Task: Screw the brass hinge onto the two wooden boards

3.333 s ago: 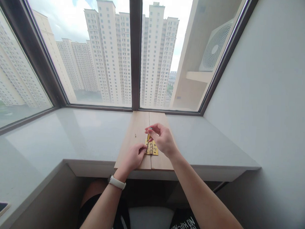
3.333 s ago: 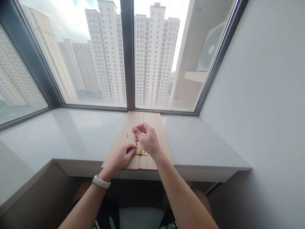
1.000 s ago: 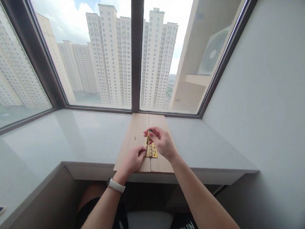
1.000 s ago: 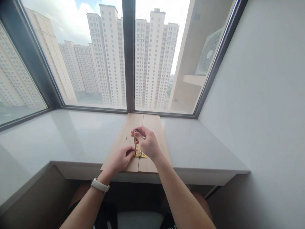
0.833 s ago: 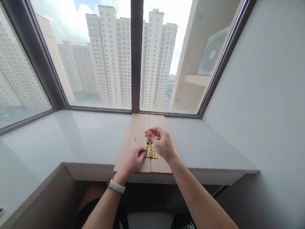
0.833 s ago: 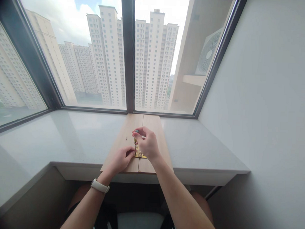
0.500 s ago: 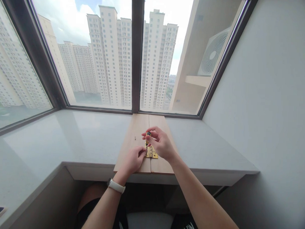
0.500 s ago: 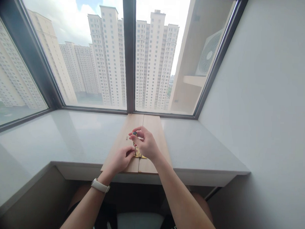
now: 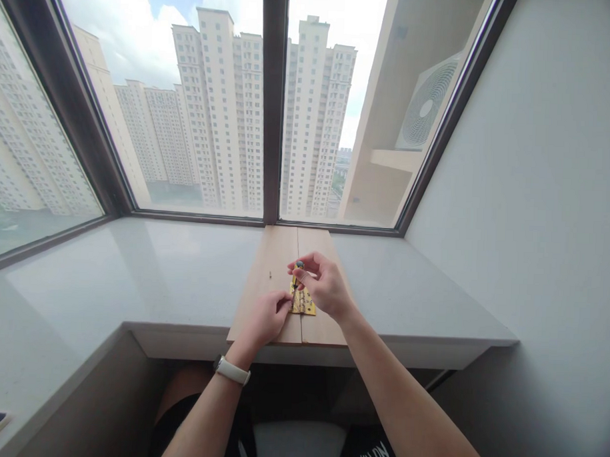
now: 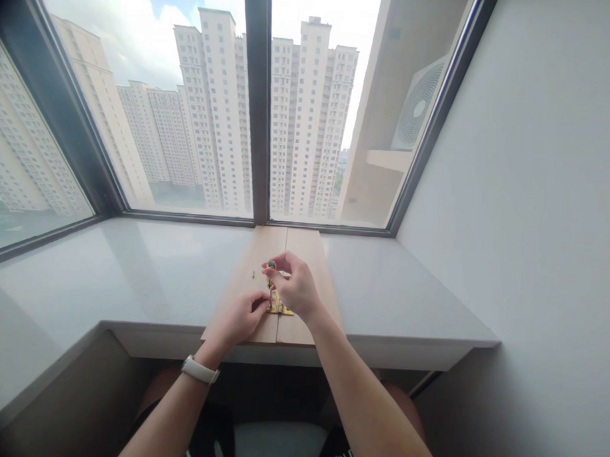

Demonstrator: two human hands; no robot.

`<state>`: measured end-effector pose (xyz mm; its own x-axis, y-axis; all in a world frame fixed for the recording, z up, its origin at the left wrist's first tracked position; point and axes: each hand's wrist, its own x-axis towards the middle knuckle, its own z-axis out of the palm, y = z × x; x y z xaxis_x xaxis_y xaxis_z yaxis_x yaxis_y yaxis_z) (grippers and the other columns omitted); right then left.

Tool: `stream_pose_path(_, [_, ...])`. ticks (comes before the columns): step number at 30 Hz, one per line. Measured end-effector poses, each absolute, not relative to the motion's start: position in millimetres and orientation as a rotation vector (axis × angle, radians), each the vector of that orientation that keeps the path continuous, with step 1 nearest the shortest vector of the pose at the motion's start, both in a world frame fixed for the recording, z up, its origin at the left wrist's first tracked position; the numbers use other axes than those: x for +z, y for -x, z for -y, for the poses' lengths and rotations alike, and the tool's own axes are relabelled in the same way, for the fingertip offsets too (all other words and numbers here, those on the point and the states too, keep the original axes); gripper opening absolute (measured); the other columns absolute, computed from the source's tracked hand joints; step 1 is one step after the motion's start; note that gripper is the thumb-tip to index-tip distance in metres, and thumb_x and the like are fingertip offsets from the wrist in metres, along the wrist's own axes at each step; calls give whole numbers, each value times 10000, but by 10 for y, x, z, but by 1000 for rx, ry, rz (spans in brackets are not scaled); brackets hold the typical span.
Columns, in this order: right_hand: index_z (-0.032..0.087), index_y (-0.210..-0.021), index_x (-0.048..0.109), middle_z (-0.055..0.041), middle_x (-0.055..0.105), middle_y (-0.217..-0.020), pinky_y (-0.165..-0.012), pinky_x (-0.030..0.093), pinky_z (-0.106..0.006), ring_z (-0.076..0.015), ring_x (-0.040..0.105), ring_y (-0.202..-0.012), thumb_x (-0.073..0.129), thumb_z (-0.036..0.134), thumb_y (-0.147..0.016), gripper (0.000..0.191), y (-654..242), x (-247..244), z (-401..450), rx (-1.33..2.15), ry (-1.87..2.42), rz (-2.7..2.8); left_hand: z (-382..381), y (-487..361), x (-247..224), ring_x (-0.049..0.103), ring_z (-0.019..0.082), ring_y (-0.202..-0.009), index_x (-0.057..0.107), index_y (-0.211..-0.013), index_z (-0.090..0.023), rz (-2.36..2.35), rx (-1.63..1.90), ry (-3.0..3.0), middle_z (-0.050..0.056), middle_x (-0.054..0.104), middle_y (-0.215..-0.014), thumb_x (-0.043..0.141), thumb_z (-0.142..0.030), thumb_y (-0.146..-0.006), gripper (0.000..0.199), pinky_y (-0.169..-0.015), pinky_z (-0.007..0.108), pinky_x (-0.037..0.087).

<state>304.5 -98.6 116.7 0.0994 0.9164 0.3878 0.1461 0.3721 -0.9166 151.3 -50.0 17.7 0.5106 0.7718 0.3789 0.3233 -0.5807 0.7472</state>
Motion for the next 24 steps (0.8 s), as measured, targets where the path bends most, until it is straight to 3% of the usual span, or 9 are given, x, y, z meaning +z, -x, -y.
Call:
stream_pose_path(6, [215, -900, 549, -111, 745, -1077, -600, 569, -294, -249, 718, -977, 740, 453, -849, 310, -3007, 1150, 1009, 745, 1040, 1392, 507, -1512, 191, 675, 206, -857, 713, -935, -203, -909, 954, -2151, 52, 759, -950, 520, -272, -959, 207, -781, 287, 479])
stream_pose_path(12, [219, -1135, 611, -107, 745, -1060, -677, 568, -318, -230, 701, -989, 669, 490, -911, 356, -3059, 1211, 1031, 896, 961, 1477, 518, -1507, 212, 668, 204, -827, 714, -917, -199, -909, 964, -2147, 50, 755, -922, 531, -269, -953, 199, -762, 286, 472])
stream_pose_path(24, [190, -1000, 664, -110, 753, -999, -654, 586, -327, -241, 710, -948, 698, 485, -879, 321, -3065, 1189, 994, 809, 1006, 1417, 513, -1514, 204, 679, 210, -872, 722, -933, -205, -896, 961, -2141, 55, 760, -962, 525, -264, -957, 207, -800, 297, 489])
